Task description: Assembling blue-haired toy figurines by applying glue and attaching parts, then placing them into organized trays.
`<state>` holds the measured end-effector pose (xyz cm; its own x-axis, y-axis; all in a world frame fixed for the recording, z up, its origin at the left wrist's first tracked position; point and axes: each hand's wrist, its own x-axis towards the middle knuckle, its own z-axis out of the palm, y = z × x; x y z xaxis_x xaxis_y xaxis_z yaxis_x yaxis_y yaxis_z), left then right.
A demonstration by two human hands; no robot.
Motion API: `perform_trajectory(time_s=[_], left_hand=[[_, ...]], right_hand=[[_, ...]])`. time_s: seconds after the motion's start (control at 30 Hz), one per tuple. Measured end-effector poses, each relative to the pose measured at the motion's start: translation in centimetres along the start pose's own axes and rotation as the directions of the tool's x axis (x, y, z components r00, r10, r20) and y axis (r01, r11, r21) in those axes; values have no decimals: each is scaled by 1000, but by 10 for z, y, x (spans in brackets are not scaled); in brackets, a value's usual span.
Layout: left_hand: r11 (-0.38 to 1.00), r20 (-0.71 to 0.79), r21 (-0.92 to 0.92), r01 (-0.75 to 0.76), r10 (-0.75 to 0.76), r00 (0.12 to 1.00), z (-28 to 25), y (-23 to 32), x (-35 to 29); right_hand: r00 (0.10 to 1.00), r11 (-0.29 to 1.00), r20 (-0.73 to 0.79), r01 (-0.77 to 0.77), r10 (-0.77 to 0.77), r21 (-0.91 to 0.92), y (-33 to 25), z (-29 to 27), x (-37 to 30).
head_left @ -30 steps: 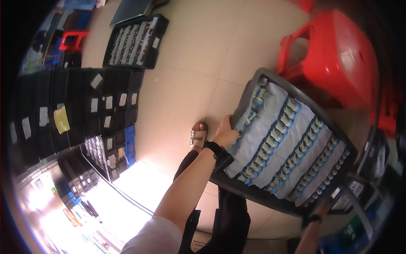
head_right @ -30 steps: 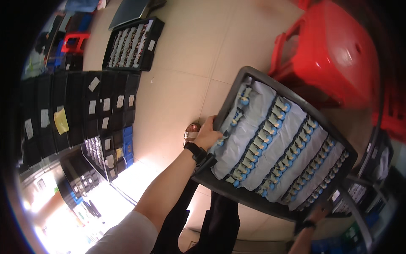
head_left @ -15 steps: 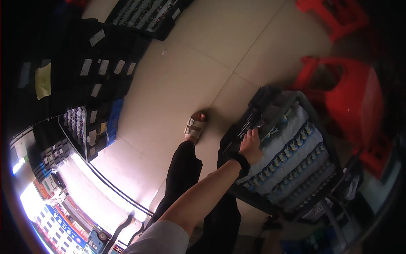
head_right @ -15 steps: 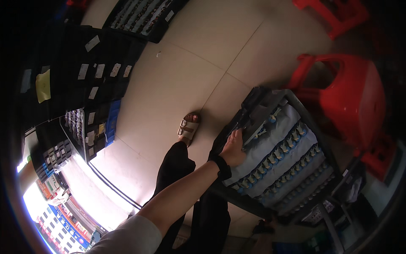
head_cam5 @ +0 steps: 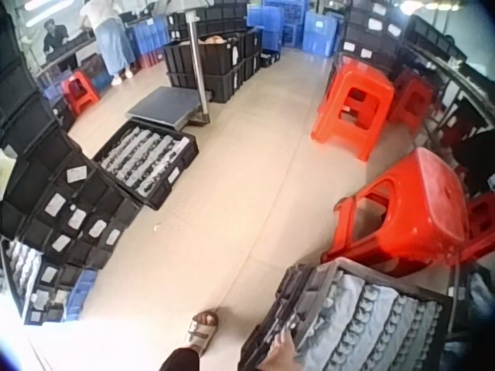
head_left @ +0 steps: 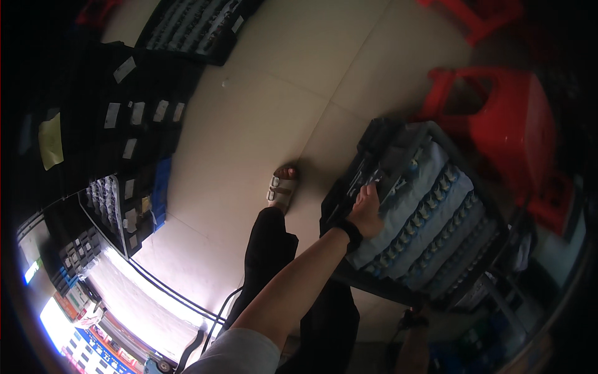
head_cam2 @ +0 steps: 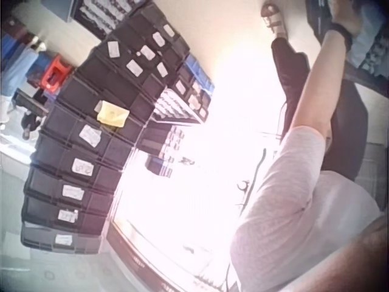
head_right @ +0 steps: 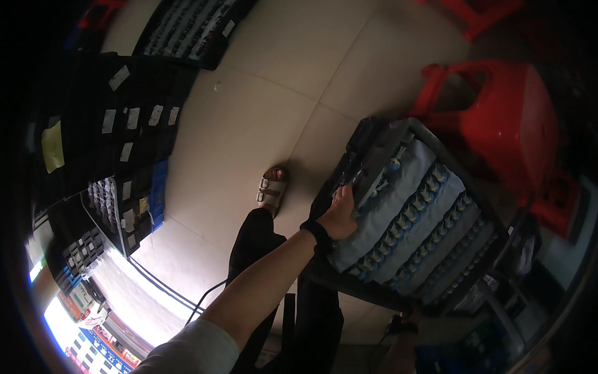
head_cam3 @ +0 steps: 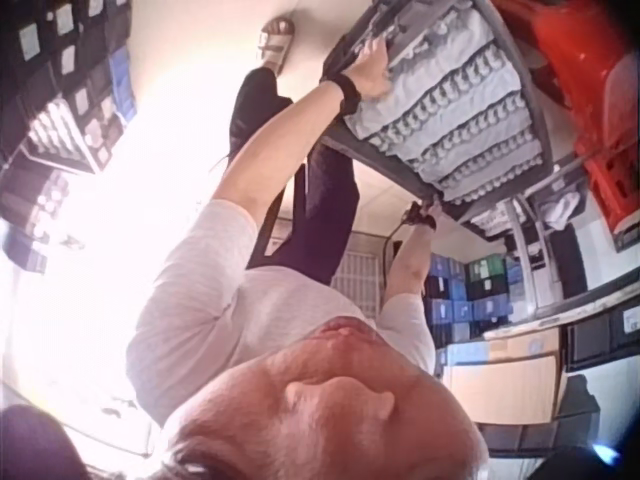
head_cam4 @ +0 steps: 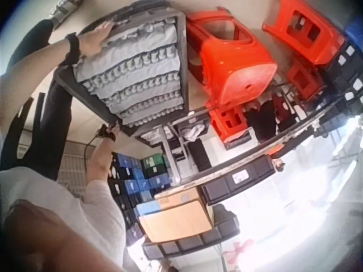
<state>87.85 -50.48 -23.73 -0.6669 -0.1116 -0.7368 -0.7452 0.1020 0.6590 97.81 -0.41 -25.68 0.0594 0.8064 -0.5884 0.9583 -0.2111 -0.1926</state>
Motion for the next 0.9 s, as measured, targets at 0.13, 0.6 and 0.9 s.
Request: perform_trajectory(time_s=[0.13, 0.6, 0.9], left_hand=[[999, 111, -25, -30, 33, 993, 12, 25, 14], [994, 116, 100, -50, 38, 993, -4, 3, 7], [961, 57, 276, -8, -8, 998, -23, -7, 12]], right_hand=[[848, 969, 487, 245, -209, -10, -29, -72, 60], [847, 902, 403, 182, -346, 392, 30, -26, 20], [994, 966, 93, 27, -52, 256, -6, 14, -52]])
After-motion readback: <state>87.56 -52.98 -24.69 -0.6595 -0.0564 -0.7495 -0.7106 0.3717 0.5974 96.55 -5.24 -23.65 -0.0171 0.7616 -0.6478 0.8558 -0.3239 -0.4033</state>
